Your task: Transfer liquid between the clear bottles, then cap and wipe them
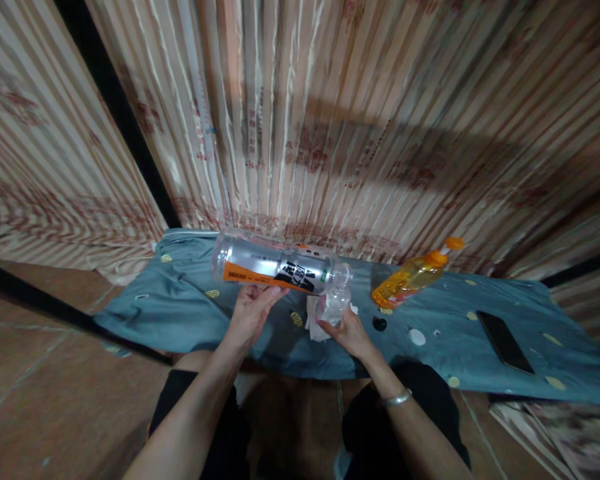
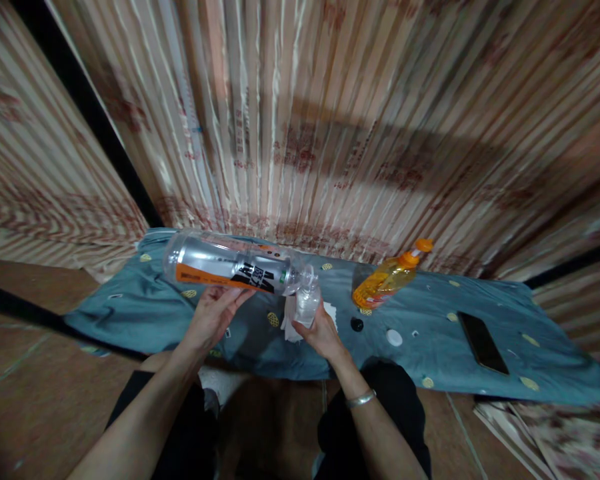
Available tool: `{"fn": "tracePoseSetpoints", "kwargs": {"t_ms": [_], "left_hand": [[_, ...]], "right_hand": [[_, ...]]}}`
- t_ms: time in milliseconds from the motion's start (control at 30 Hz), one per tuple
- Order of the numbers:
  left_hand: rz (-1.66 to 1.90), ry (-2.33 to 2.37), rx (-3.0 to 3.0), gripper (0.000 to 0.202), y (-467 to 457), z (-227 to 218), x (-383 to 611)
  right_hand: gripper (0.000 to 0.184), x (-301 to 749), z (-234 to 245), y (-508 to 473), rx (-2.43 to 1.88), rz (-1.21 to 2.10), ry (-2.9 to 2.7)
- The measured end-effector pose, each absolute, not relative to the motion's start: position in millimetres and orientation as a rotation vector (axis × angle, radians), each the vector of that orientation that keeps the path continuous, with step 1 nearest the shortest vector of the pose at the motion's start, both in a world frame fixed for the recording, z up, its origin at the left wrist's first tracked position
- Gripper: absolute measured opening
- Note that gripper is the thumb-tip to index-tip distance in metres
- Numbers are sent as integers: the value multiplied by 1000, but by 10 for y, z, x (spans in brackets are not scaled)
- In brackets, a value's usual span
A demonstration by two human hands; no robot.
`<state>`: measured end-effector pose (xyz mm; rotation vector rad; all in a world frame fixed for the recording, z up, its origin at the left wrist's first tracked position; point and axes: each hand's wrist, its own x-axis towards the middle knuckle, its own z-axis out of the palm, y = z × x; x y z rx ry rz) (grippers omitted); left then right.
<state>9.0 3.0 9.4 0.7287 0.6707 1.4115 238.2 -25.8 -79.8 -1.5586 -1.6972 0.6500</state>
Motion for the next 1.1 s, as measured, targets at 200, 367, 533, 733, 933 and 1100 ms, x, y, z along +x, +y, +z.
{"fn": "tracePoseSetpoints", "kwargs": {"t_ms": [200,367,533,733,933,1100], "left_hand": [[1404,657,739,32,27,94,90],[1405,665,738,32,22,93,87],[1397,659,742,29,27,96,100],[1396,624,734,30,49,97,123],[1392,630,721,32,59,98,132],[1396,637,719,34,72,72,130]], "right_hand": [[61,2370,-816,-251,-1536,628,-1687],[63,2363,-788,-274,-1581,661,-1651],[64,2363,-770,-281,-1633,681,-1600],[55,2379,-788,-254,-1618,735,-1560],[61,2421,-837,-216,-1637,759,-1568],[59,2442,-810,-216,-1642,758,-1596]]}}
